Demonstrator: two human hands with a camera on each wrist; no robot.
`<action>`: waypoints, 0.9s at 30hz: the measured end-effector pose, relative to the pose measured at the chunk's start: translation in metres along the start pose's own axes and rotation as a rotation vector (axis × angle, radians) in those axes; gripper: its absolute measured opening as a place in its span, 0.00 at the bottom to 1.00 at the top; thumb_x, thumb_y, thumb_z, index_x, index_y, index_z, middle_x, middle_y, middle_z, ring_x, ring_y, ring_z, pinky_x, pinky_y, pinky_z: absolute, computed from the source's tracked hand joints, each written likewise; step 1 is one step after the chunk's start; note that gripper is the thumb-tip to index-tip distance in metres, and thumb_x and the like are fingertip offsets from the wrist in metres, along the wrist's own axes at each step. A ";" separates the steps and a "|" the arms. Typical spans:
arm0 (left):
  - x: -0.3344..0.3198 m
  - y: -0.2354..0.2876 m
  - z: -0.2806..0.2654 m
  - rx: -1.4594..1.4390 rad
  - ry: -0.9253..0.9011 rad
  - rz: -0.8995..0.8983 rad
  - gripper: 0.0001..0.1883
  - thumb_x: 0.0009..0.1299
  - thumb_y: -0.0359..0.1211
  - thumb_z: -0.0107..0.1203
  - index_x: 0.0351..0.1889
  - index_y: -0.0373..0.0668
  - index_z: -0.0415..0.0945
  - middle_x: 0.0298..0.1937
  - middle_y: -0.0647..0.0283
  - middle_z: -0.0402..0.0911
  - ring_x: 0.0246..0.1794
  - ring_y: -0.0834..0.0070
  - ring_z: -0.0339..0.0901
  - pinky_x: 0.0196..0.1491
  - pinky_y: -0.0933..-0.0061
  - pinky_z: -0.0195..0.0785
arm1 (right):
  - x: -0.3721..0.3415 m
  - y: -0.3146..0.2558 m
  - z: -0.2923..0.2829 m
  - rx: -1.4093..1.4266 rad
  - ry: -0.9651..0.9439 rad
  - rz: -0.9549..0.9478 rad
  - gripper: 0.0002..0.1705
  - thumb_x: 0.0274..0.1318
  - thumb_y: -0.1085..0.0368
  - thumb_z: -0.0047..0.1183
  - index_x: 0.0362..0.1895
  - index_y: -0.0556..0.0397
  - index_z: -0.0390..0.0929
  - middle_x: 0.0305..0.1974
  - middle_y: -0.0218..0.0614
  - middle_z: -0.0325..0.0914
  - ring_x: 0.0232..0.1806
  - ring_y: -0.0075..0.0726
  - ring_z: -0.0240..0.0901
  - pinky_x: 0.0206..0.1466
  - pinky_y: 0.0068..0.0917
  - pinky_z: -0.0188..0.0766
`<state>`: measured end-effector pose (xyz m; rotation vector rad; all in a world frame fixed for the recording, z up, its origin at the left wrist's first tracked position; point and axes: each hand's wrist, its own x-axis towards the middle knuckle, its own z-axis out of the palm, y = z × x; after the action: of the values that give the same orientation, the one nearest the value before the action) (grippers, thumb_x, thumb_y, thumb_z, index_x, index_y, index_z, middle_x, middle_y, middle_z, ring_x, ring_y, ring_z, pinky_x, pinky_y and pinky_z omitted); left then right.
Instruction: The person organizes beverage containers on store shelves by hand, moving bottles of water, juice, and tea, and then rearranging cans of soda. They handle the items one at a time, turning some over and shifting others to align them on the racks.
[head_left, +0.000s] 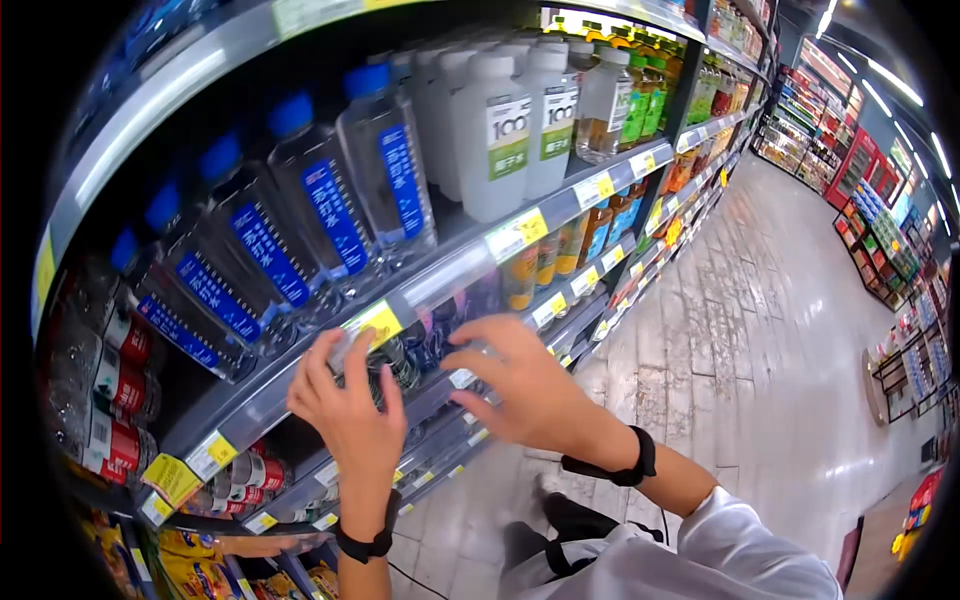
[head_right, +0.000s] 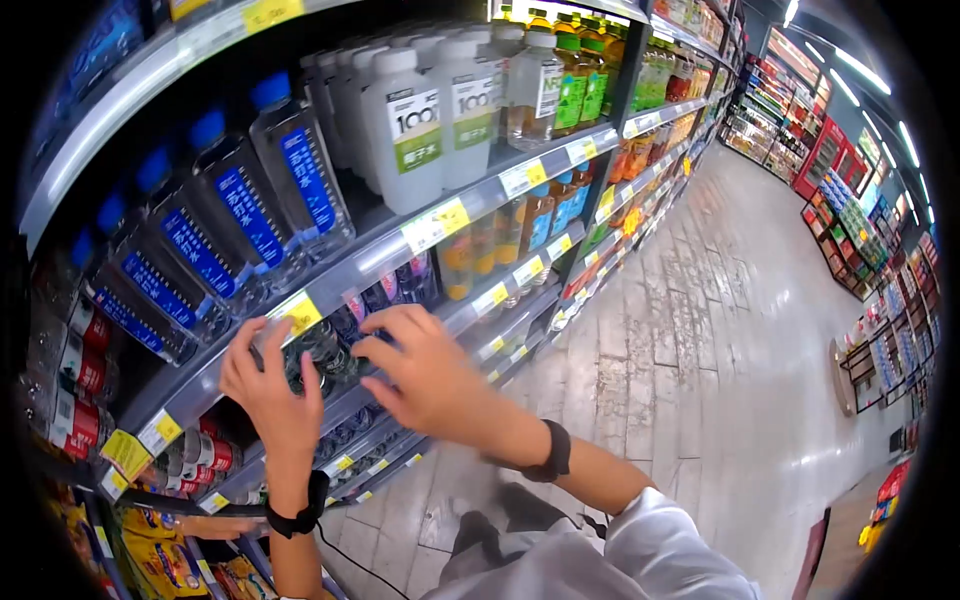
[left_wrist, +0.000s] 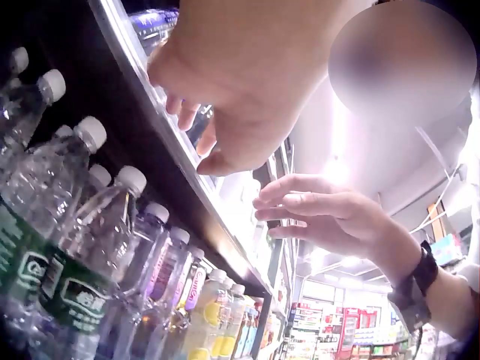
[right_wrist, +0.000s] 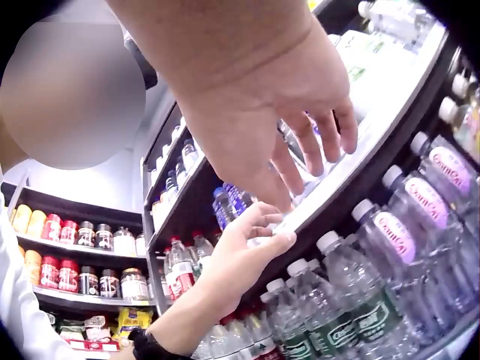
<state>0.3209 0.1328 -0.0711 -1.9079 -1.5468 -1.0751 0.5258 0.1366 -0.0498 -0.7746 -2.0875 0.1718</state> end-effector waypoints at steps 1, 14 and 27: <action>0.001 0.008 0.004 -0.001 -0.032 0.010 0.23 0.64 0.29 0.64 0.59 0.49 0.79 0.65 0.58 0.72 0.67 0.55 0.66 0.69 0.50 0.50 | -0.012 0.009 -0.009 -0.013 0.016 0.061 0.21 0.50 0.69 0.70 0.50 0.52 0.81 0.56 0.42 0.75 0.60 0.54 0.71 0.63 0.45 0.69; 0.060 0.186 0.087 -0.159 0.010 0.157 0.21 0.64 0.29 0.64 0.57 0.48 0.80 0.65 0.56 0.73 0.68 0.52 0.66 0.70 0.50 0.52 | -0.098 0.022 -0.236 0.732 0.214 -0.158 0.19 0.50 0.77 0.71 0.47 0.49 0.84 0.50 0.47 0.85 0.41 0.51 0.83 0.45 0.41 0.78; 0.066 0.254 0.198 0.248 -0.263 0.138 0.42 0.67 0.40 0.65 0.80 0.54 0.60 0.87 0.47 0.40 0.87 0.48 0.36 0.78 0.27 0.28 | -0.169 0.110 -0.381 1.394 0.147 -0.060 0.12 0.53 0.71 0.70 0.43 0.44 0.88 0.44 0.37 0.86 0.39 0.45 0.82 0.40 0.38 0.76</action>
<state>0.6246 0.2547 -0.1048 -2.0057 -1.5728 -0.5622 0.9448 0.0653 0.0211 0.1439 -1.3393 1.2974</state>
